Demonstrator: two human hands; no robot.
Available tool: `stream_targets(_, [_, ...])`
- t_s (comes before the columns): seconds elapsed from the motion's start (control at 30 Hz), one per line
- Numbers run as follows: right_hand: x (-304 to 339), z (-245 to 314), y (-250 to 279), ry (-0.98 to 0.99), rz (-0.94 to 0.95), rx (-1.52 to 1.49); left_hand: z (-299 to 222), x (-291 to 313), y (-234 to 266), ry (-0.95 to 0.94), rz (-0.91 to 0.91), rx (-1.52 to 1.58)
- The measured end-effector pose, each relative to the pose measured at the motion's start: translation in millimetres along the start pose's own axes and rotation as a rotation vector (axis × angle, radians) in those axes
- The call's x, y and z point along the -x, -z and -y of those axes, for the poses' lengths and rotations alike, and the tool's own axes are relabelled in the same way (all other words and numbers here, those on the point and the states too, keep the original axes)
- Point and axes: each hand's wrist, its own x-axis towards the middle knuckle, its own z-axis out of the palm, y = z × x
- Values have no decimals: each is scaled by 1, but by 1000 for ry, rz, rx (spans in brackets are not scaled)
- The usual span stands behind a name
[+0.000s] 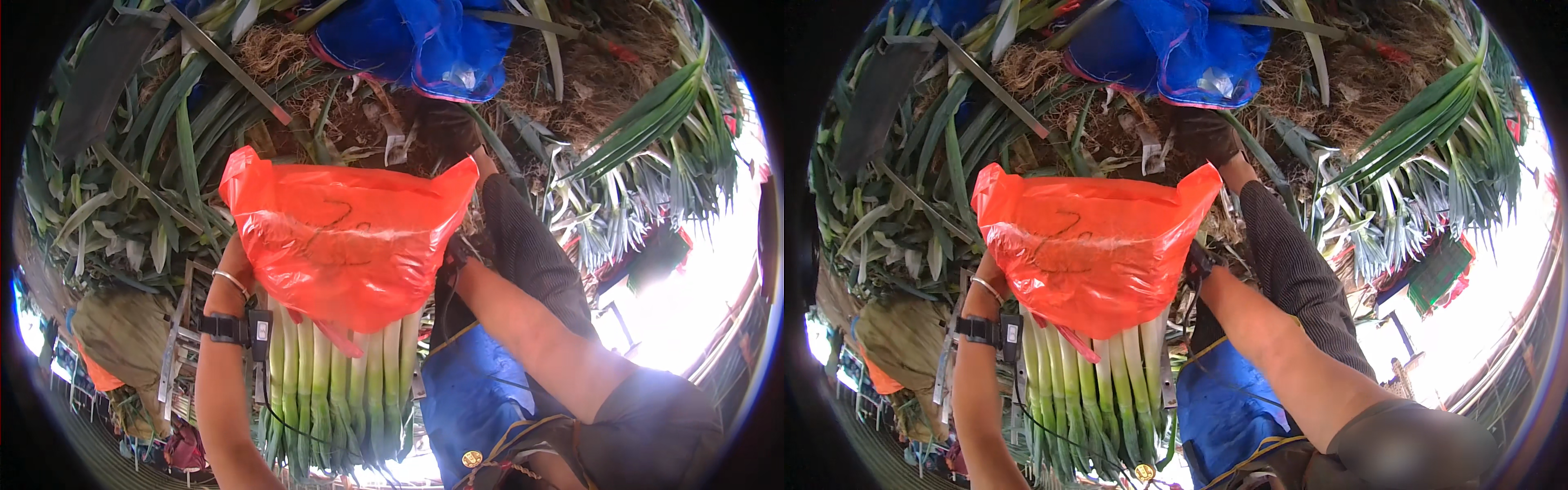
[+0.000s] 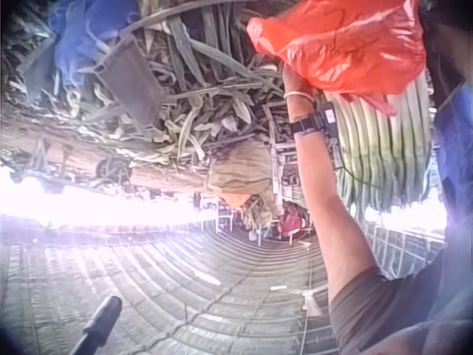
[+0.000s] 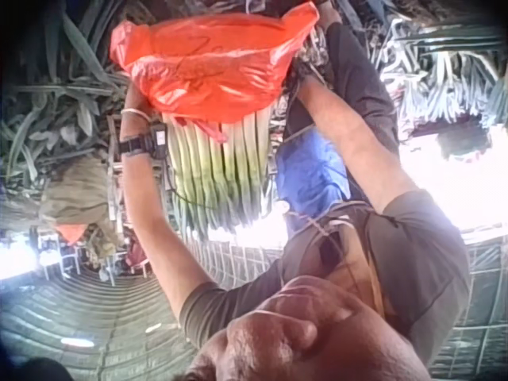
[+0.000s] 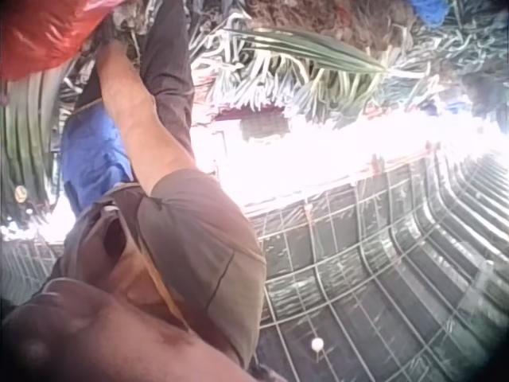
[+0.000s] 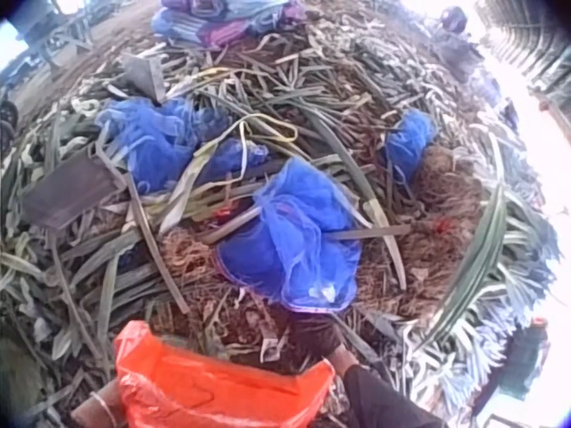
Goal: Bundling harvested leeks using ribbon and plastic sleeves in an agricultural processing facility.
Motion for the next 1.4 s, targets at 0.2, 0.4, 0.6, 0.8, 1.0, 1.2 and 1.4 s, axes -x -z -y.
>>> stream_targets(0.2, [25,-17,-14,43,101,124,13,7,1,-160,61,-121])
stream_targets(0.4, [66,-26,-25,93,218,311,23,19,-9,-472,-118,-392])
stream_targets(0.6, [58,-25,-10,132,29,179,27,16,-9,-542,-216,-659])
stream_targets(0.8, [12,-6,6,85,-51,105,19,19,-15,-487,-191,-549])
stream_targets(1.0, [-7,-3,1,80,-30,89,20,18,-12,-357,-129,-144])
stream_targets(1.2, [26,-25,5,140,113,190,26,17,-3,-447,-162,-382])
stream_targets(1.4, [95,-63,22,-132,550,740,18,15,-18,-485,-156,-506])
